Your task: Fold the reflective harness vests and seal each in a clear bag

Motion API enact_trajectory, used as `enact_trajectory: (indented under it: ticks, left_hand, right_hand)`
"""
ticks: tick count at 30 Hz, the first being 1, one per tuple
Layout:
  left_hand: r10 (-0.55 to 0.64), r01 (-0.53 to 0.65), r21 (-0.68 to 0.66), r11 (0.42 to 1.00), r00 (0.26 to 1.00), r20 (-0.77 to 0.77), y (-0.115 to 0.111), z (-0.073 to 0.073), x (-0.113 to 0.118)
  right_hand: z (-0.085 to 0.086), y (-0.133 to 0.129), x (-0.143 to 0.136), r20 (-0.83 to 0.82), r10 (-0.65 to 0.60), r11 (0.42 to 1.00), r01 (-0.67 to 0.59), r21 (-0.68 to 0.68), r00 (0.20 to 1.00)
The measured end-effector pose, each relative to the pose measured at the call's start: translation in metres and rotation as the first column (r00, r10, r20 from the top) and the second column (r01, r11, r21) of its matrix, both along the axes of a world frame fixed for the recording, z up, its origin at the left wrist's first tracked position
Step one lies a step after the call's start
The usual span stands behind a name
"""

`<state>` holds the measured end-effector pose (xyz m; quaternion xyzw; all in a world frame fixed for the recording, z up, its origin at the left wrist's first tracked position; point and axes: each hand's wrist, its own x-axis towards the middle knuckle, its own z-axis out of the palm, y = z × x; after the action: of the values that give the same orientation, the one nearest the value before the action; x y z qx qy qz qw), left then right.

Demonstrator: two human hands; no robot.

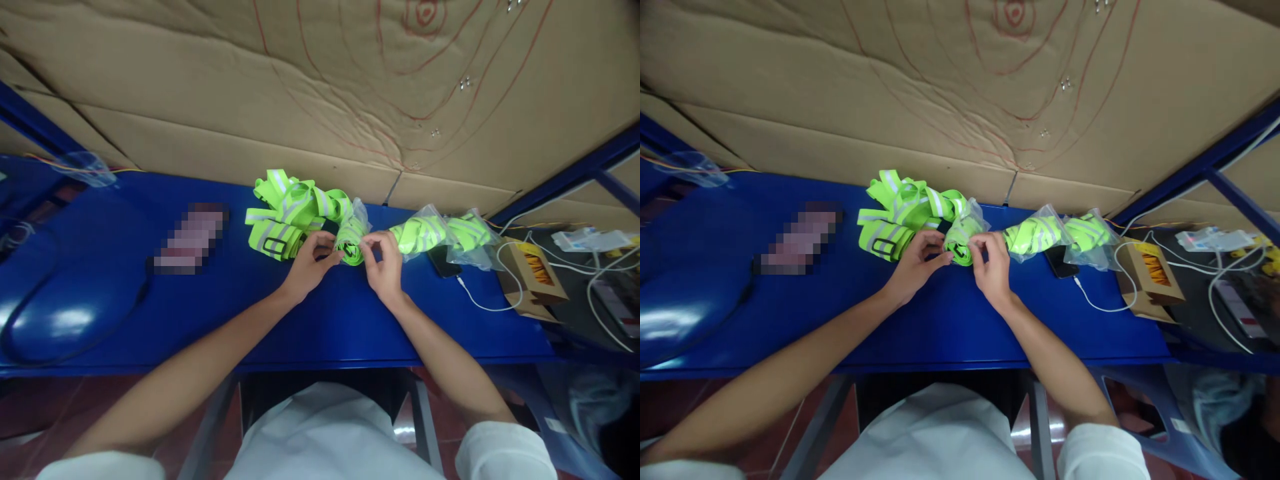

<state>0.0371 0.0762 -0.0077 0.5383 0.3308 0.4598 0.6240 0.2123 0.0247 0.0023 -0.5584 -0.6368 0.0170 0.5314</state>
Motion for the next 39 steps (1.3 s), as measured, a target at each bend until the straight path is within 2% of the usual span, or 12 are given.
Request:
enact_trajectory:
  ticks: [4,9,13,19,24,26,29,33,35,39]
  left_hand:
    - [-0.035,0.04,-0.084,0.996,0.997,0.064,0.001,-0.006,0.001]
    - [0.064,-0.055,-0.084,0.995,0.992,0.107,0.005,-0.004,-0.002]
    - [0.06,-0.047,-0.112,0.993,0.992,0.115,0.009,0.0,-0.005]
    - [-0.047,0.057,-0.103,0.993,0.994,0.101,0.011,0.01,-0.007]
    - [-0.071,0.076,-0.055,0.996,0.993,0.094,0.011,0.015,-0.007]
    - [-0.057,0.06,-0.03,0.998,0.995,0.078,0.011,0.015,-0.007]
    - [-0.045,0.045,-0.07,0.997,0.999,-0.005,0.01,0.011,-0.005]
    - [-0.113,0.097,-0.137,0.986,0.987,-0.113,0.008,0.006,-0.002]
    - [-0.125,0.11,-0.139,0.984,0.986,-0.108,0.007,0.005,-0.001]
    - [-0.123,0.114,-0.124,0.986,0.99,-0.067,0.008,0.007,-0.003]
  right_hand:
    - [0.001,-0.003,-0.003,0.068,0.032,0.999,-0.031,-0.012,0.997]
    - [0.0,-0.006,-0.008,0.267,0.147,0.987,-0.125,-0.1,0.952]
    - [-0.003,-0.006,-0.009,0.37,0.167,0.982,-0.122,-0.142,0.914]
    - [0.001,-0.004,0.0,0.355,0.152,0.984,-0.107,-0.145,0.922]
    - [0.004,-0.002,0.006,0.293,0.1,0.99,-0.065,-0.127,0.951]
    - [0.004,-0.002,0.007,0.286,0.085,0.993,-0.058,-0.102,0.955]
    - [0.003,-0.003,0.006,0.27,0.081,0.995,-0.062,-0.076,0.96]
    - [0.0,-0.004,0.004,0.247,0.08,0.997,-0.078,-0.02,0.966]
    - [-0.001,-0.004,0.003,0.252,0.084,0.996,-0.083,-0.017,0.964]
    - [0.003,-0.002,0.006,0.298,0.161,0.986,-0.138,-0.098,0.941]
